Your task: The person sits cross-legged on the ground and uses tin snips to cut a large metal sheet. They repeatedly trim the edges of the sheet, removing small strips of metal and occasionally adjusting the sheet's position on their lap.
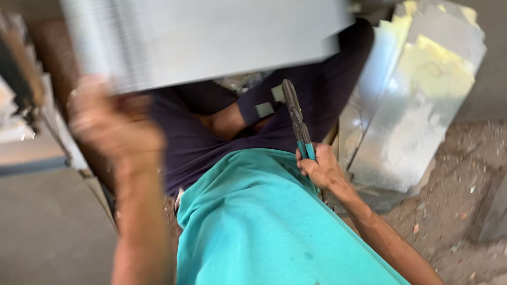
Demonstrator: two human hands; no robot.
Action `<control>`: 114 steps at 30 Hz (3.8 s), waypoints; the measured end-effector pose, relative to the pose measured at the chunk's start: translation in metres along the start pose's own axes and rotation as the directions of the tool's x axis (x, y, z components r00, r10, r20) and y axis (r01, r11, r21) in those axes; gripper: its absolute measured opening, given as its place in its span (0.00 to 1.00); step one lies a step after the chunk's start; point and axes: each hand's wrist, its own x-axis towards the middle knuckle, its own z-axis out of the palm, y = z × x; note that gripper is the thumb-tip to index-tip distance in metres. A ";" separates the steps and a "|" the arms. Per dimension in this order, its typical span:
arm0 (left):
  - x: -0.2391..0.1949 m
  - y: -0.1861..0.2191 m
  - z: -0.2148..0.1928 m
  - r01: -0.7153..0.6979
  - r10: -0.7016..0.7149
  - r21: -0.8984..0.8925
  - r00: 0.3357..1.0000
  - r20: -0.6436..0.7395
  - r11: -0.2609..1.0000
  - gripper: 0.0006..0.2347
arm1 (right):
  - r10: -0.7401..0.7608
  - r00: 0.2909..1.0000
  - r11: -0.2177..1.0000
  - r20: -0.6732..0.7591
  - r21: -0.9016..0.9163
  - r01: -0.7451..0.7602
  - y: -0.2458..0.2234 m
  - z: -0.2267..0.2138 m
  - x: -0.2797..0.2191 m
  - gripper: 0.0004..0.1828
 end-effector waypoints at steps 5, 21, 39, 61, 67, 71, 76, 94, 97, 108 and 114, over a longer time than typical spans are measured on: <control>-0.041 -0.085 0.002 0.449 -0.431 0.005 0.855 0.287 0.893 0.07 | -0.243 0.944 0.970 0.223 0.051 0.237 -0.034 0.000 -0.005 0.21; -0.044 -0.072 0.018 0.325 -0.333 0.089 0.864 0.377 0.942 0.06 | -0.041 0.917 0.999 0.396 -0.007 0.048 -0.120 0.012 0.003 0.29; -0.009 -0.080 0.087 -0.118 0.022 0.339 0.962 0.274 0.933 0.22 | -0.049 0.938 0.970 0.344 -0.208 0.127 -0.084 -0.023 0.030 0.14; -0.092 -0.184 0.135 0.362 -0.396 0.168 0.768 0.504 0.917 0.10 | -0.095 0.992 0.875 -0.085 0.468 0.124 -0.038 -0.001 0.017 0.33; -0.093 -0.174 0.142 0.356 -0.423 0.229 0.765 0.485 0.906 0.10 | -0.099 0.984 0.899 -0.145 0.412 0.151 -0.038 -0.004 0.017 0.26; -0.094 -0.178 0.139 0.319 -0.372 0.191 0.793 0.484 0.928 0.08 | -0.121 0.970 0.940 -0.211 0.290 0.180 -0.040 0.000 0.021 0.14; -0.091 -0.181 0.134 0.270 -0.383 0.301 0.818 0.429 0.915 0.10 | -0.100 0.925 0.982 -0.366 0.113 0.151 -0.033 0.005 0.023 0.13; -0.076 -0.159 0.103 0.519 -0.536 0.208 0.635 0.556 0.829 0.13 | -0.167 0.892 0.936 -0.419 0.217 0.277 0.053 0.016 0.035 0.11; -0.041 -0.137 0.068 0.540 -0.442 -0.157 0.796 0.414 0.827 0.06 | -0.198 0.916 0.901 -0.350 0.304 0.310 0.051 0.015 0.046 0.12; 0.078 -0.048 0.196 -0.022 -0.130 0.270 0.838 0.530 0.963 0.12 | -0.075 0.990 0.903 -0.123 0.413 0.120 0.045 0.032 0.066 0.12; 0.225 -0.047 0.311 -0.231 0.167 -0.014 0.661 0.731 0.973 0.13 | -0.098 0.993 0.910 -0.067 0.399 0.117 -0.013 0.028 0.076 0.12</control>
